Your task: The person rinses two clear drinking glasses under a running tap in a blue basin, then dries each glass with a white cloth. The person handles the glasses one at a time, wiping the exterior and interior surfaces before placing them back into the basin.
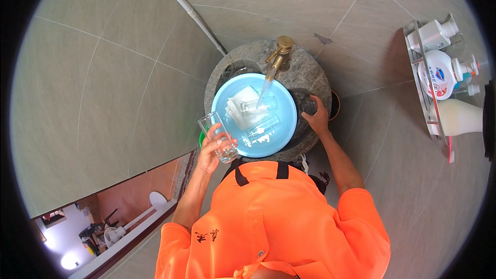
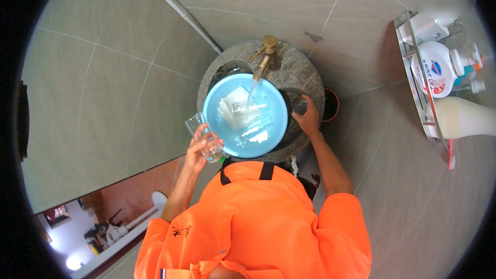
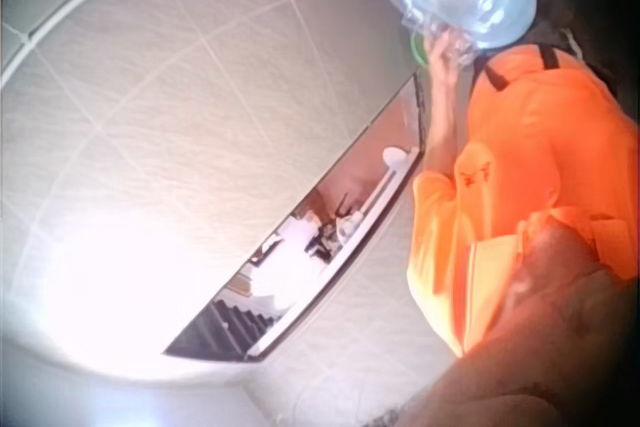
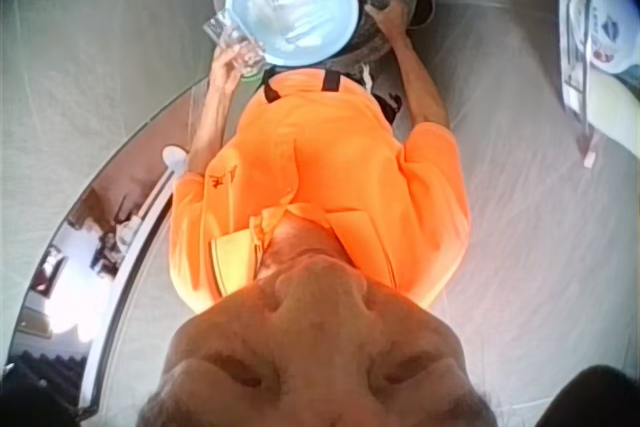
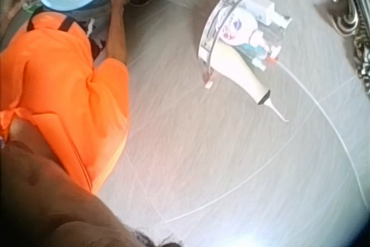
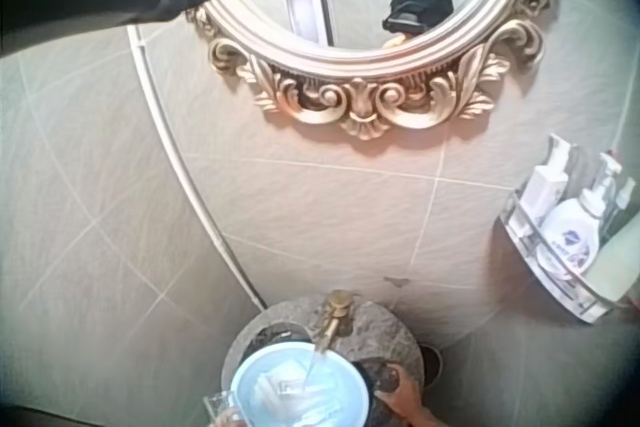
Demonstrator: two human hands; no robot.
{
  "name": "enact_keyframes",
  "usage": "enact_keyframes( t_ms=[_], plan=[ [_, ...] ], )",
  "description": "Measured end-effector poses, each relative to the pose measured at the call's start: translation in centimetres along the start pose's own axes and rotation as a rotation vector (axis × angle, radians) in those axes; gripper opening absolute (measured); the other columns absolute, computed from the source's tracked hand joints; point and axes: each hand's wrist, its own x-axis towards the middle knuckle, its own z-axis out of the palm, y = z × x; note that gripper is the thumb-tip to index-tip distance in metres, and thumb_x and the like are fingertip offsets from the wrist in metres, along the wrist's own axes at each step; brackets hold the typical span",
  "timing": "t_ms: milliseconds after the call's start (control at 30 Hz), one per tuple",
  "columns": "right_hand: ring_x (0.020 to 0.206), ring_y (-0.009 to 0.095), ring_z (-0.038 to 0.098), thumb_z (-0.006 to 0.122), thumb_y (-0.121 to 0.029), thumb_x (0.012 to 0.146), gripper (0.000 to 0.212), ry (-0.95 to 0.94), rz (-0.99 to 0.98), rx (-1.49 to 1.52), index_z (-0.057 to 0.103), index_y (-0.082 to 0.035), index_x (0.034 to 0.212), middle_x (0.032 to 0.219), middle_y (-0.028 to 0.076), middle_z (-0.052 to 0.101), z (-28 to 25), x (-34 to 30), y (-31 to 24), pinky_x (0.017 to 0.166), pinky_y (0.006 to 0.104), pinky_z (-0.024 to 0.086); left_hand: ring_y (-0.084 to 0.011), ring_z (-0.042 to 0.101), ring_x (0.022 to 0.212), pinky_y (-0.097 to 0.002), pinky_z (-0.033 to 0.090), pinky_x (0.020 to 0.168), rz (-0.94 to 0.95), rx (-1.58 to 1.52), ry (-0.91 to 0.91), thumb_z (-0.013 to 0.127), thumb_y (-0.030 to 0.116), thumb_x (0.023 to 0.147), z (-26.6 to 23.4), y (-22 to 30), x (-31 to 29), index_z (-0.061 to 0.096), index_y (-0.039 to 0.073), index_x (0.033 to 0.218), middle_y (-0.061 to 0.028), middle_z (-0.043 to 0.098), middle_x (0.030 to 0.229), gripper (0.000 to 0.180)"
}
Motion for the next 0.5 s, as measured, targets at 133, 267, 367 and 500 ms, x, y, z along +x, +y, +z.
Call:
enact_keyframes(
  t_ms=[133,267,367,500],
  plan=[
    [0.124,0.036,0.049,0.079,-0.009,0.069,0.071,0.005,-0.010,-0.001,0.047,-0.006,0.133,0.132,0.019,0.052,0.11,0.00,0.02,0.102,0.0451,0.041,-0.0354,0.063,0.100,-0.0481,0.052,0.089,0.002,-0.001,-0.005,0.070,0.014,0.077,0.26,0.26,0.08,0.038,0.010,0.134,-0.0170,0.056,0.104,0.065],
    [0.125,0.036,0.047,0.079,-0.009,0.069,0.073,-0.015,0.013,-0.094,0.046,-0.005,0.134,0.133,0.020,0.050,0.38,0.04,-0.16,0.103,0.0452,0.039,-0.0352,0.063,0.100,-0.0484,0.053,0.089,-0.007,0.009,-0.022,0.069,0.013,0.078,0.15,0.33,0.26,0.039,0.011,0.135,-0.0169,0.056,0.105,0.065],
    [0.127,0.037,0.045,0.079,-0.010,0.070,0.075,-0.032,0.011,-0.178,0.043,-0.005,0.136,0.136,0.020,0.047,0.66,0.12,-0.14,0.104,0.0455,0.038,-0.0351,0.063,0.100,-0.0489,0.053,0.089,-0.015,0.003,-0.031,0.068,0.012,0.078,0.06,0.36,0.37,0.039,0.012,0.135,-0.0166,0.056,0.106,0.064],
    [0.129,0.037,0.042,0.079,-0.009,0.070,0.080,-0.031,0.011,-0.179,0.039,-0.005,0.139,0.139,0.020,0.044,0.73,0.03,0.18,0.105,0.0459,0.036,-0.0350,0.063,0.100,-0.0490,0.053,0.089,-0.018,-0.011,-0.043,0.068,0.011,0.078,-0.50,0.22,0.58,0.040,0.012,0.135,-0.0165,0.056,0.106,0.063]
  ],
)
